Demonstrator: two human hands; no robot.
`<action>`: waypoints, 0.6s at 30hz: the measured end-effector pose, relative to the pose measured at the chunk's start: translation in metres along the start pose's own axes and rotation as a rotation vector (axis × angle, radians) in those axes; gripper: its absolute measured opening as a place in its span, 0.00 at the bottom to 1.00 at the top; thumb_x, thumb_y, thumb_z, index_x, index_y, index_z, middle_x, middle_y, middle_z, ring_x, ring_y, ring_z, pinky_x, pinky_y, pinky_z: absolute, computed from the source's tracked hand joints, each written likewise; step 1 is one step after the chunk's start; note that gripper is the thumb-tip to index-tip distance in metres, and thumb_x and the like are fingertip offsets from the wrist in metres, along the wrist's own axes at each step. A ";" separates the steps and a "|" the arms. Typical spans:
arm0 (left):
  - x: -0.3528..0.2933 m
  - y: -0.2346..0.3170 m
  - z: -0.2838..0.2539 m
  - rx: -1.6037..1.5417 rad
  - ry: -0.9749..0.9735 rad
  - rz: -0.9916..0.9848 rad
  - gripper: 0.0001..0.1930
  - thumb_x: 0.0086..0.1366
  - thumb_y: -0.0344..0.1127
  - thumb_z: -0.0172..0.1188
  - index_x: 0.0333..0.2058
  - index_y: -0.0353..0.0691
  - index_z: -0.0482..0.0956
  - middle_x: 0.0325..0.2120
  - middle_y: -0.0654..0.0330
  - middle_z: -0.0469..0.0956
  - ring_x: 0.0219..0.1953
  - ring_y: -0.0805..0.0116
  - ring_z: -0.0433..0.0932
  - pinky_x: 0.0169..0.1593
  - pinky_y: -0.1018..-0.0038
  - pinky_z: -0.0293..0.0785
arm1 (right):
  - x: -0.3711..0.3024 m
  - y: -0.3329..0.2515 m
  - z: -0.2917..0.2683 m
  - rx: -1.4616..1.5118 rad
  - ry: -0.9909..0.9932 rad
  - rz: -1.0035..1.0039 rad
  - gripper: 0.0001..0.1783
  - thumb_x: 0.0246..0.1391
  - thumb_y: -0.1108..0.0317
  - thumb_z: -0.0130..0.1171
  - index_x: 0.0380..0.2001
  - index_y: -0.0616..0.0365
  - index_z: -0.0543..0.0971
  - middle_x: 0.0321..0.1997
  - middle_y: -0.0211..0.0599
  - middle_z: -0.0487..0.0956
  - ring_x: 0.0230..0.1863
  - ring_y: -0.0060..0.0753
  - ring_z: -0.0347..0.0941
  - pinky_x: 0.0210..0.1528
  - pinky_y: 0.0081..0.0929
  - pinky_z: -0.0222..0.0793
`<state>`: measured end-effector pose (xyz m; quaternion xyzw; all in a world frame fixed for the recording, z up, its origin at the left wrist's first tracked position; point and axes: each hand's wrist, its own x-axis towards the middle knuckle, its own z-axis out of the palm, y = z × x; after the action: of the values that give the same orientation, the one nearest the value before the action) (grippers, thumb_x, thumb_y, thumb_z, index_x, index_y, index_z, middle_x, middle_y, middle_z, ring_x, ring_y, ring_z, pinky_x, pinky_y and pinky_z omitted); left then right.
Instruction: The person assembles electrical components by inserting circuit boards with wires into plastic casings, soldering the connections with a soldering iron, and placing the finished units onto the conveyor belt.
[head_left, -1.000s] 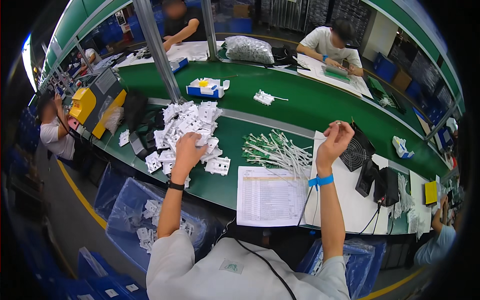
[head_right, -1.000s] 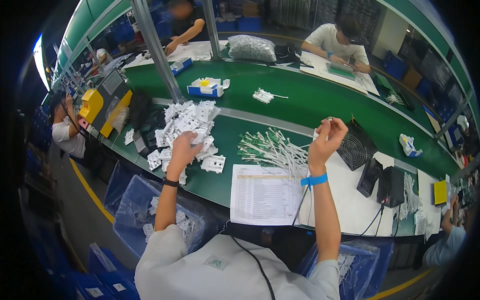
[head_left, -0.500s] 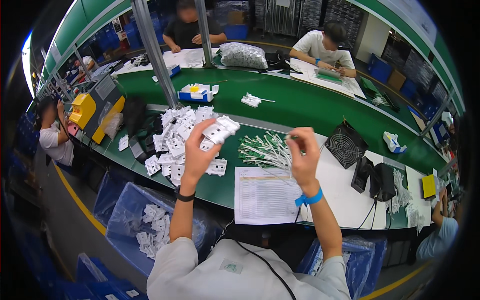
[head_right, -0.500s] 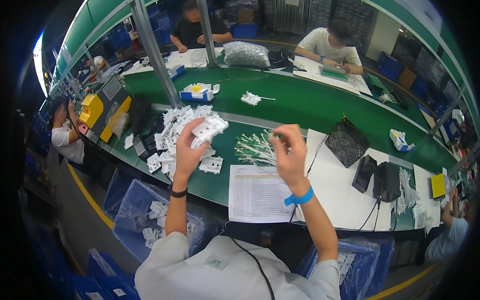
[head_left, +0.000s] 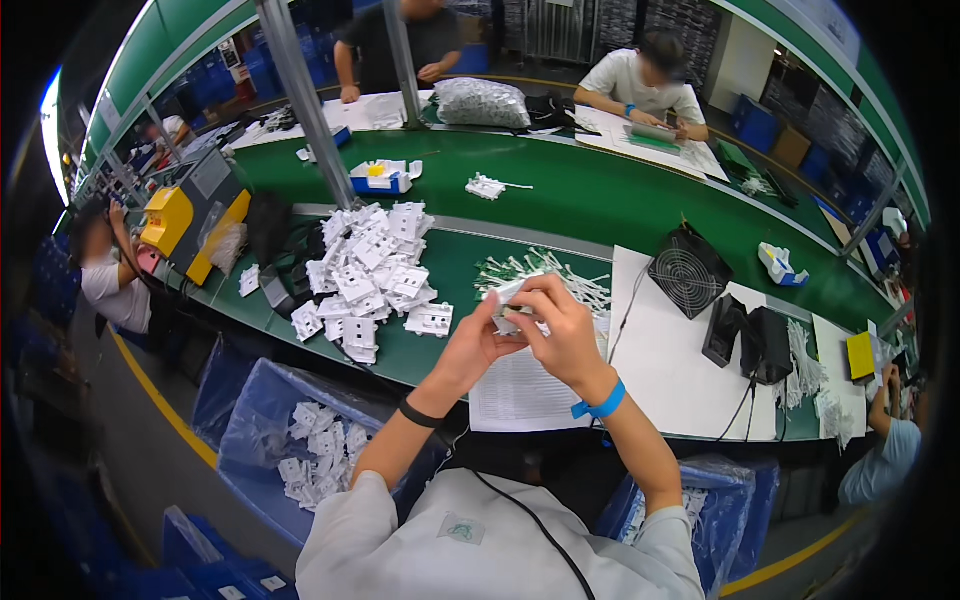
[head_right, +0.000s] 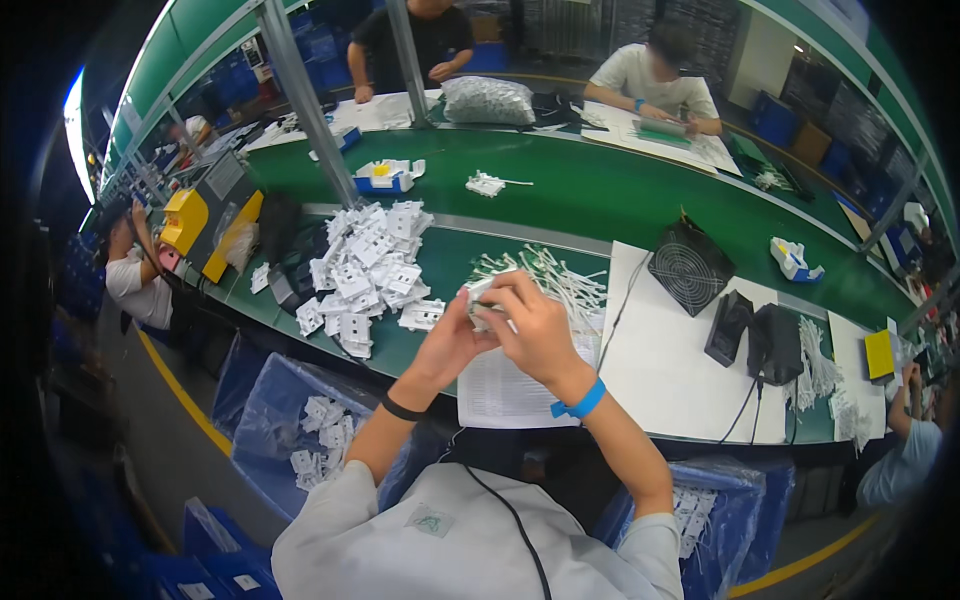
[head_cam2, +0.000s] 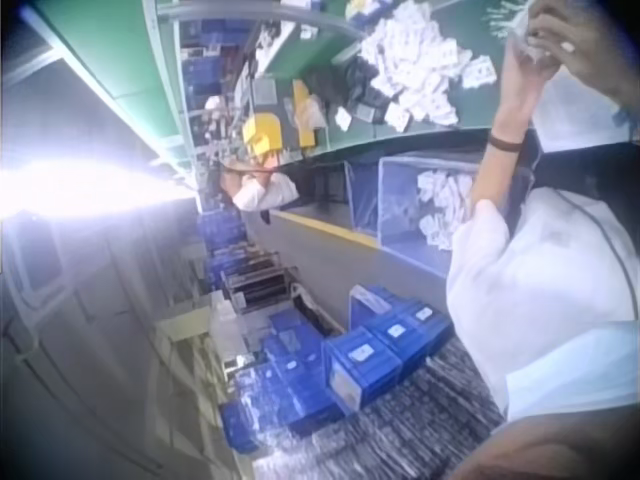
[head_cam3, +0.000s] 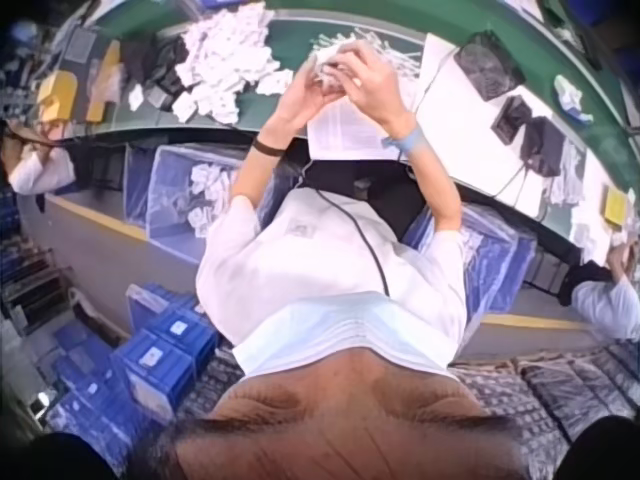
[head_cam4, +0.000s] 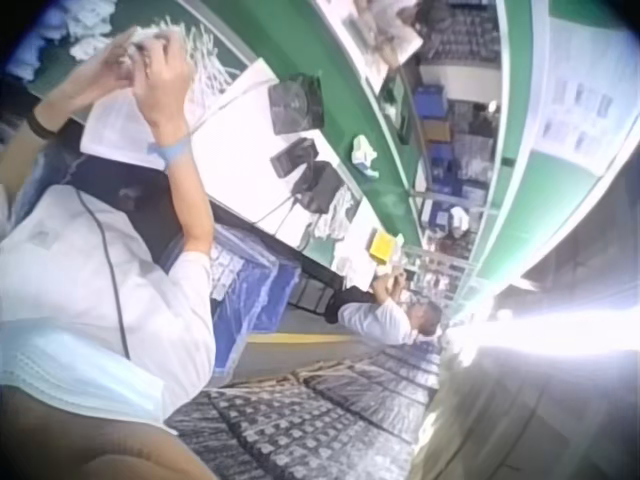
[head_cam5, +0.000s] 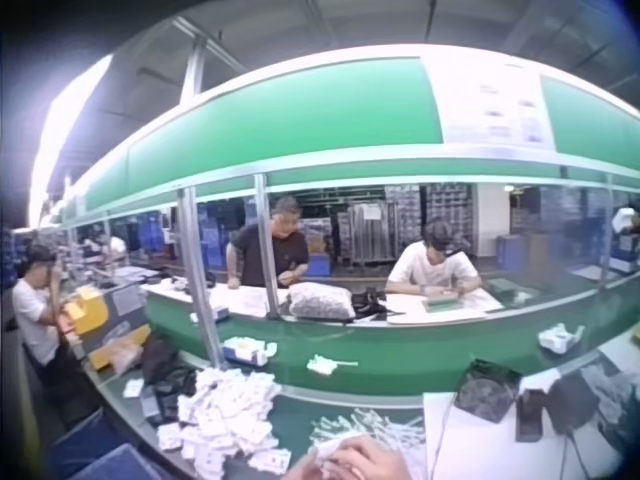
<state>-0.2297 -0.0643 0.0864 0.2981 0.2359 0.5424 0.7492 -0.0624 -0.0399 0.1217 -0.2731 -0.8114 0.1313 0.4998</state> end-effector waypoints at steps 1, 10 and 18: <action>0.003 -0.009 -0.018 0.112 0.019 0.075 0.22 0.79 0.50 0.46 0.51 0.35 0.77 0.43 0.59 0.81 0.48 0.66 0.82 0.56 0.65 0.81 | 0.001 -0.001 0.006 0.025 0.012 0.044 0.10 0.52 0.75 0.68 0.39 0.58 0.80 0.44 0.40 0.77 0.33 0.41 0.81 0.31 0.31 0.76; -0.008 -0.017 0.018 0.556 0.002 0.431 0.17 0.66 0.26 0.65 0.52 0.29 0.78 0.46 0.61 0.79 0.47 0.78 0.76 0.51 0.77 0.75 | -0.009 -0.001 0.007 0.435 0.209 0.428 0.07 0.62 0.76 0.58 0.42 0.61 0.73 0.43 0.32 0.70 0.37 0.19 0.69 0.35 0.18 0.67; -0.011 -0.023 0.021 0.705 0.239 0.642 0.15 0.73 0.30 0.54 0.56 0.35 0.73 0.42 0.62 0.78 0.42 0.80 0.73 0.47 0.78 0.73 | -0.028 -0.007 0.006 0.680 0.132 0.658 0.03 0.67 0.70 0.56 0.41 0.57 0.74 0.29 0.20 0.69 0.23 0.09 0.58 0.22 0.14 0.50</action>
<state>-0.2033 -0.0843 0.0851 0.5268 0.3856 0.6636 0.3653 -0.0601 -0.0619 0.1014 -0.3443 -0.5593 0.5231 0.5430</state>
